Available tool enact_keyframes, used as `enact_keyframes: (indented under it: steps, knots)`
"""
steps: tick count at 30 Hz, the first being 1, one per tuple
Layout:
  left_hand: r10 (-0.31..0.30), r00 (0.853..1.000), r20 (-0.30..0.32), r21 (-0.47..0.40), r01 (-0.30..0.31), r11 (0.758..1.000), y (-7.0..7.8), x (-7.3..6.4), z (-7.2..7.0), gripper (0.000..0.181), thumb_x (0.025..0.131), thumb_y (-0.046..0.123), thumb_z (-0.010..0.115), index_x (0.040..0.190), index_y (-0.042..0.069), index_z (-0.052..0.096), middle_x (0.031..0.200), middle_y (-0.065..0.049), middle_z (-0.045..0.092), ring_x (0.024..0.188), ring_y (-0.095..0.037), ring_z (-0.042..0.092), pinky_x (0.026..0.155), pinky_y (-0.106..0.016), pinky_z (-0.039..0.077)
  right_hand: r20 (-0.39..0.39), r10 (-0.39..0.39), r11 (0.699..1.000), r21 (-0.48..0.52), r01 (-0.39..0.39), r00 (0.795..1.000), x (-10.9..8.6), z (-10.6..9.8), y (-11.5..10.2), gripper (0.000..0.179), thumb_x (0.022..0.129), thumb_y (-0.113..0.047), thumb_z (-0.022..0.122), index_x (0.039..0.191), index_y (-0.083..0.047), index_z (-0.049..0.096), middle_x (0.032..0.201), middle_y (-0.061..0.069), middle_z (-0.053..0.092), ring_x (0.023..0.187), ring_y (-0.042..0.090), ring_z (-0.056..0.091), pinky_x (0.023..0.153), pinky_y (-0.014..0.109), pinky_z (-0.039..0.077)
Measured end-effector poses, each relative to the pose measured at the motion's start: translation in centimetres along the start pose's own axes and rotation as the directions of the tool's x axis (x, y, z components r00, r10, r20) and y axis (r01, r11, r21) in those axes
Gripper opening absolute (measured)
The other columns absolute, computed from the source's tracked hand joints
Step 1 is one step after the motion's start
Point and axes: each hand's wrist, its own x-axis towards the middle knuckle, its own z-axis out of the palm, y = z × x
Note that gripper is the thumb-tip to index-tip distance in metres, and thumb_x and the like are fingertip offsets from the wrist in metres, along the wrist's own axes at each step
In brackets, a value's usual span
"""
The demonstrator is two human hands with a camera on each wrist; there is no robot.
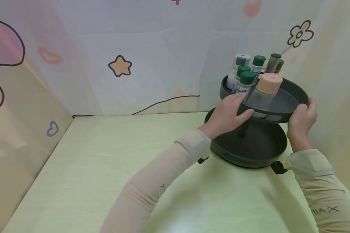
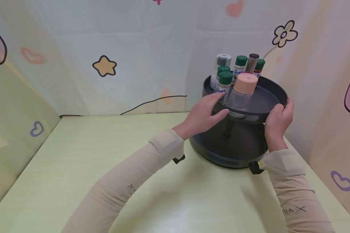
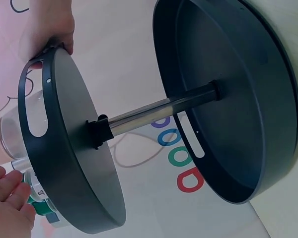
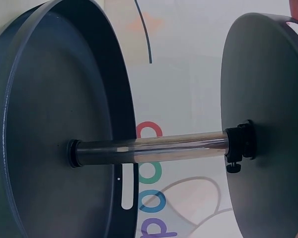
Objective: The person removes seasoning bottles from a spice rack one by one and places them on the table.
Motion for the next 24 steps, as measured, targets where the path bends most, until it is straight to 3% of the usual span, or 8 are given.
enact_keyframes:
  steps: [6,15,24]
  knots:
    - [-0.062,0.998,0.017,-0.034,0.063,0.997,0.4,1.0,0.1,0.057,0.09,0.042,0.042,0.139,0.016,0.028,0.142,0.005,0.032,0.13,-0.006,0.028,0.105,-0.018,0.023,-0.007,-0.012,1.0,0.007,0.012,1.0,-0.1,0.0,0.0,0.048,0.091,-0.015,0.02,0.138,-0.019,0.029,0.143,-0.011,0.026,0.125,-0.007,0.02,0.102,0.006,0.013]
    - [-0.102,0.995,0.014,-0.049,0.103,0.993,1.0,2.2,0.3,0.06,0.088,0.046,0.044,0.138,0.016,0.029,0.14,0.005,0.035,0.127,-0.006,0.034,0.102,-0.018,0.029,-0.016,-0.025,1.0,0.009,0.025,1.0,0.0,0.1,0.1,0.048,0.091,-0.015,0.02,0.137,-0.018,0.032,0.141,-0.008,0.03,0.123,-0.005,0.025,0.1,0.007,0.016]
    - [-0.176,0.984,0.009,-0.048,0.177,0.983,1.7,3.0,1.0,0.064,0.084,0.051,0.048,0.137,0.019,0.031,0.136,0.008,0.04,0.122,-0.005,0.04,0.099,-0.018,0.033,-0.026,-0.032,0.997,0.067,0.034,0.999,0.0,0.3,0.1,0.046,0.09,-0.013,0.022,0.133,-0.016,0.038,0.137,-0.003,0.037,0.121,0.001,0.031,0.099,0.009,0.02]
